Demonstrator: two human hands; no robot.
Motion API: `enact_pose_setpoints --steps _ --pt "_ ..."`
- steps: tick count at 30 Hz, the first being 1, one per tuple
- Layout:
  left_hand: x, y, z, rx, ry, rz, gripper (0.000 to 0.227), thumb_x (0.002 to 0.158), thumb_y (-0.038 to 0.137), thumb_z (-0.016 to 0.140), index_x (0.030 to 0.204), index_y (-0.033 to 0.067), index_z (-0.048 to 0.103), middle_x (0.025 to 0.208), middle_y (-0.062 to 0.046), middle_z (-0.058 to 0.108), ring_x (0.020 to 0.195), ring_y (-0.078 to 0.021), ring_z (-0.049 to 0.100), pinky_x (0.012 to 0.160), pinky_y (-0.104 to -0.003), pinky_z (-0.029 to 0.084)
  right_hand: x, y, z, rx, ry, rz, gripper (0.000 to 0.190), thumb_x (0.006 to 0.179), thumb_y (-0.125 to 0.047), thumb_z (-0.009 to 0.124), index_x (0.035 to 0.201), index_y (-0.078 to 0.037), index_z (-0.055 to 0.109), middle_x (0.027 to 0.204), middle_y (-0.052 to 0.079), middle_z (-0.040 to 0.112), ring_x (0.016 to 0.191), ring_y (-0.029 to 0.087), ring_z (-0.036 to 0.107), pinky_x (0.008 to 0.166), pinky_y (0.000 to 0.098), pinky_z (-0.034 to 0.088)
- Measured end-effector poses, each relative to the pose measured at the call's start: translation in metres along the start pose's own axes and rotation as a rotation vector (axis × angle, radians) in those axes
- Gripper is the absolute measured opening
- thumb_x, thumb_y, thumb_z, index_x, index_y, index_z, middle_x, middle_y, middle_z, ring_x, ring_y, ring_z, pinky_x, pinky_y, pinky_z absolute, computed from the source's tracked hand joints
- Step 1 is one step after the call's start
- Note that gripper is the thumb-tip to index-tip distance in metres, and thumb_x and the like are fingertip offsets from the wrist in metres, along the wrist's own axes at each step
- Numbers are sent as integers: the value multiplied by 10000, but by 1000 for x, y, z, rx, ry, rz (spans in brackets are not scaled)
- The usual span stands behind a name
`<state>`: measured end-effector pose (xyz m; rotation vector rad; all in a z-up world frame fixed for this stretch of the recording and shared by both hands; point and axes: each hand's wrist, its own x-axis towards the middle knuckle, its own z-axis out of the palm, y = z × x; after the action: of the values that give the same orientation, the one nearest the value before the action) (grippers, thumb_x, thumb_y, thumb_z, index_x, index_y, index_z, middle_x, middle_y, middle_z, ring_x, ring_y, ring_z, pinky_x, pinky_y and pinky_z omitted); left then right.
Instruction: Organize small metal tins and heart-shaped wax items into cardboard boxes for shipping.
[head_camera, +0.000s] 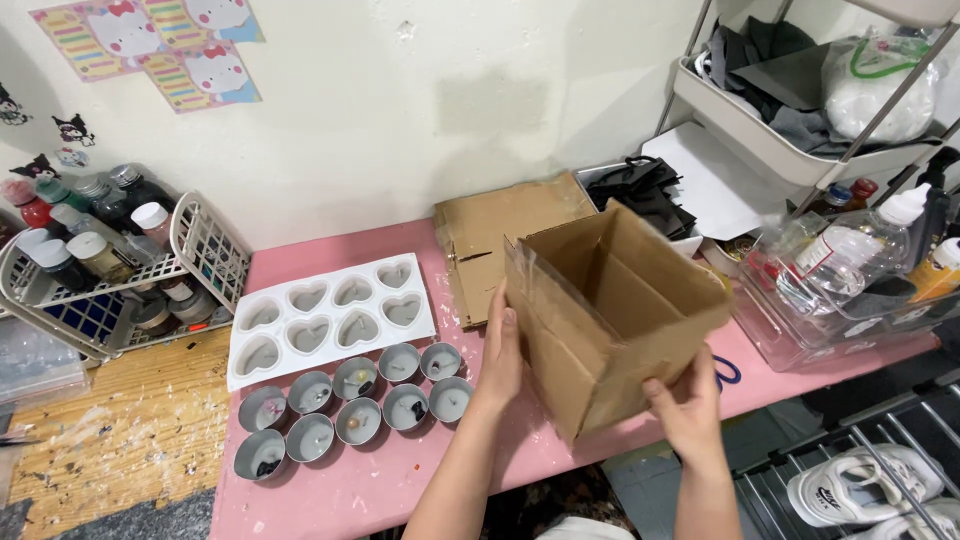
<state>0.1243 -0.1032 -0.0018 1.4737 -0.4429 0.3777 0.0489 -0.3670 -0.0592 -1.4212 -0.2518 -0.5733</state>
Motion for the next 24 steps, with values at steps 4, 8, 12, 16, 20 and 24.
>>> enact_pose_setpoints --steps 4,8,12,16,20,24 --pt "4 -3 0 94 -85 -80 733 1099 544 250 1582 -3 322 1673 -196 312 1584 -321 241 1283 -409 160 -2 -20 42 -41 -110 17 943 817 -104 789 1594 -36 258 1524 128 458 1394 222 472 1155 383 394" --pt "1 31 -1 19 -120 59 830 1070 623 330 1641 40 183 1724 -199 190 1620 -339 135 1300 -447 108 1 -43 53 -71 -176 -56 1157 749 -138 846 1633 -62 103 1621 141 293 1487 256 326 1191 422 304" --pt "-8 25 -8 59 -63 372 874 1026 771 410 1663 190 263 1765 -177 203 1690 -361 163 1386 -551 156 19 -80 57 28 -146 -118 1245 755 -389 898 1666 -79 108 1645 154 307 1499 289 359 1205 438 342" --pt "-11 24 -10 134 -167 556 926 882 807 548 1637 298 380 1718 -130 260 1658 -367 147 1375 -603 127 33 -89 60 -83 -117 -312 1192 754 -544 859 1665 -101 232 1726 179 290 1600 311 324 1307 461 320" --pt "-17 33 -9 150 -245 530 956 782 771 724 1548 267 452 1757 -157 241 1656 -428 109 1354 -624 165 32 -86 57 -59 -202 -344 994 748 -524 878 1533 -135 407 1671 238 364 1573 378 389 1287 524 388" --pt "-15 30 -11 160 -148 493 860 830 771 688 1470 239 472 1766 -177 209 1662 -438 94 1360 -632 119 27 -92 58 -29 -203 -361 846 768 -453 907 1430 -196 447 1665 277 334 1575 424 370 1271 544 383"
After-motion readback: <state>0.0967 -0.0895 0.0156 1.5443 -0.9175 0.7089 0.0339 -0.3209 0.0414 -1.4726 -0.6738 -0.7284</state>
